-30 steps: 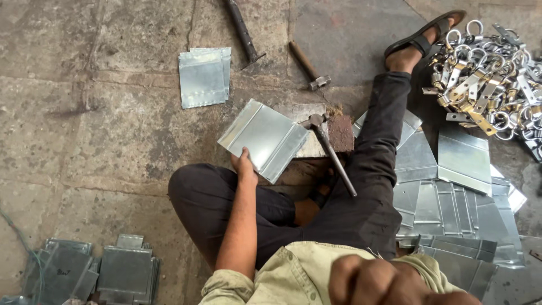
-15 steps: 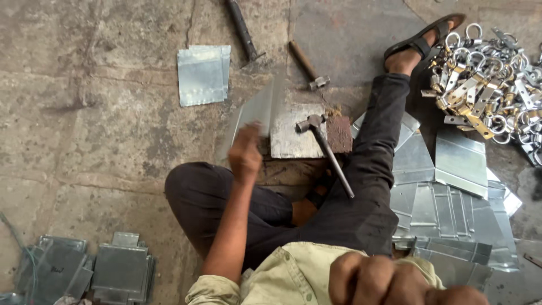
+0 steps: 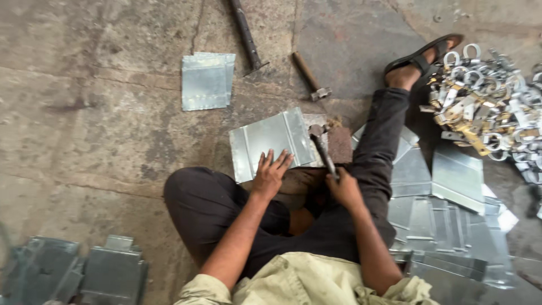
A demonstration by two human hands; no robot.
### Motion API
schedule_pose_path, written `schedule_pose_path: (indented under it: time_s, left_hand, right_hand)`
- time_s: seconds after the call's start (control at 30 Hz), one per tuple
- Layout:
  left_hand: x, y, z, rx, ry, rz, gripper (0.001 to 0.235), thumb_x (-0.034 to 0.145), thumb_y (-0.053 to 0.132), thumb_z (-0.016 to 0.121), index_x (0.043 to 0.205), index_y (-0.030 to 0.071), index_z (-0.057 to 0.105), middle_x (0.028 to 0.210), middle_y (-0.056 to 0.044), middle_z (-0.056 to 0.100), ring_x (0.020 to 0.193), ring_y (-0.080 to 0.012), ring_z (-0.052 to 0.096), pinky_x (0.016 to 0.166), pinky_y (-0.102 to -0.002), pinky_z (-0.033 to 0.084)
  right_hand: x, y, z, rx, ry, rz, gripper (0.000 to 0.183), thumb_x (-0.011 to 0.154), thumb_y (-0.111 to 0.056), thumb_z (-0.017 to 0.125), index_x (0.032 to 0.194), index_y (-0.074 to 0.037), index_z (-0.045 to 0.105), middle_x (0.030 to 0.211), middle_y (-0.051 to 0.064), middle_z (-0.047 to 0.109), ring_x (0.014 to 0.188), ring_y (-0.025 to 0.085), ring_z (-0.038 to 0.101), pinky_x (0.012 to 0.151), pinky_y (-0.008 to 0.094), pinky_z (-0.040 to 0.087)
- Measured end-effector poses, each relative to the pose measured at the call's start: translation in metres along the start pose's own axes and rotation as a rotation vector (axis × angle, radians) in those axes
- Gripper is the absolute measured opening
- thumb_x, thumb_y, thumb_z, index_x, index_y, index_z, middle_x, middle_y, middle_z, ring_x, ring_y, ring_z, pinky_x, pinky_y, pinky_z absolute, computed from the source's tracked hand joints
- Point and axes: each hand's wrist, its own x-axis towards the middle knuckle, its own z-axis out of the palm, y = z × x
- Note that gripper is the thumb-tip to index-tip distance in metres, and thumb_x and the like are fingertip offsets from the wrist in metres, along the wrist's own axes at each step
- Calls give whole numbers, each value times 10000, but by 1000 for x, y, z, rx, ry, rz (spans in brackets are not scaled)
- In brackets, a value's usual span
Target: The person hammers a metal sheet on a stone block, then picks up a different metal sheet and hammers its edges while sitting on the floor.
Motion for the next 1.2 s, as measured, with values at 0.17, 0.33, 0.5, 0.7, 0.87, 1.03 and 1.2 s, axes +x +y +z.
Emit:
schedule_pose_path:
  time_s: [0.17,0.33,0.5,0.7,0.87,1.03,1.2]
  left_hand:
    - [6,-1,-4,24,-79,-18,760,839,-97,562,1515,248,527,1578,0,496,1437,-419,444,1209,-572,292]
    - [17,16,-29,24,-266,-32,726,823,5,636,1489,275,534,1595,47,462,1481,-367,390,1212,-642,222]
    - [20,31,-47,39,-358,-51,686,839,271,713,1496,245,520,1592,25,426,1487,-363,328,1163,-736,129]
    - [21,26,-38,-73,-339,-116,568,928,453,670,1451,261,563,1575,39,468,1501,-345,334,1199,-729,109]
    - [19,19,-33,-165,-302,-152,445,962,423,656,1364,234,620,1520,14,547,1477,-320,384,1208,-704,128]
    - [15,-25,-48,-96,115,-550,482,968,353,718,1383,135,605,1351,-103,681,1258,-251,614,1177,-481,447]
    - [26,-82,-54,-636,-183,-1186,987,898,483,783,1599,48,242,1347,-297,569,1127,-422,691,975,-499,565]
  right_hand:
    - [-7,-9,-25,306,-176,334,416,957,-296,708,1226,16,650,969,237,738,825,417,706,721,476,532]
    - [-42,-50,-51,96,91,112,446,913,-203,746,1286,8,622,1058,229,734,941,349,731,791,417,557]
    - [-71,-85,-69,40,175,222,473,919,-135,715,1369,-70,584,1048,223,728,885,363,738,773,428,561]
    - [-73,-89,-56,-40,107,-56,716,849,-6,663,1520,-186,488,1114,216,646,916,427,682,738,489,554]
    - [-69,-88,-45,-99,-11,-24,749,914,-74,680,1583,-279,413,995,187,634,858,420,671,747,493,543]
    - [-66,-85,-47,0,-51,-81,738,931,-107,659,1596,-254,374,1043,205,688,912,408,703,769,460,555]
    - [-67,-84,-39,119,-198,125,716,997,-216,596,1639,-275,284,1064,220,739,943,345,772,830,399,566]
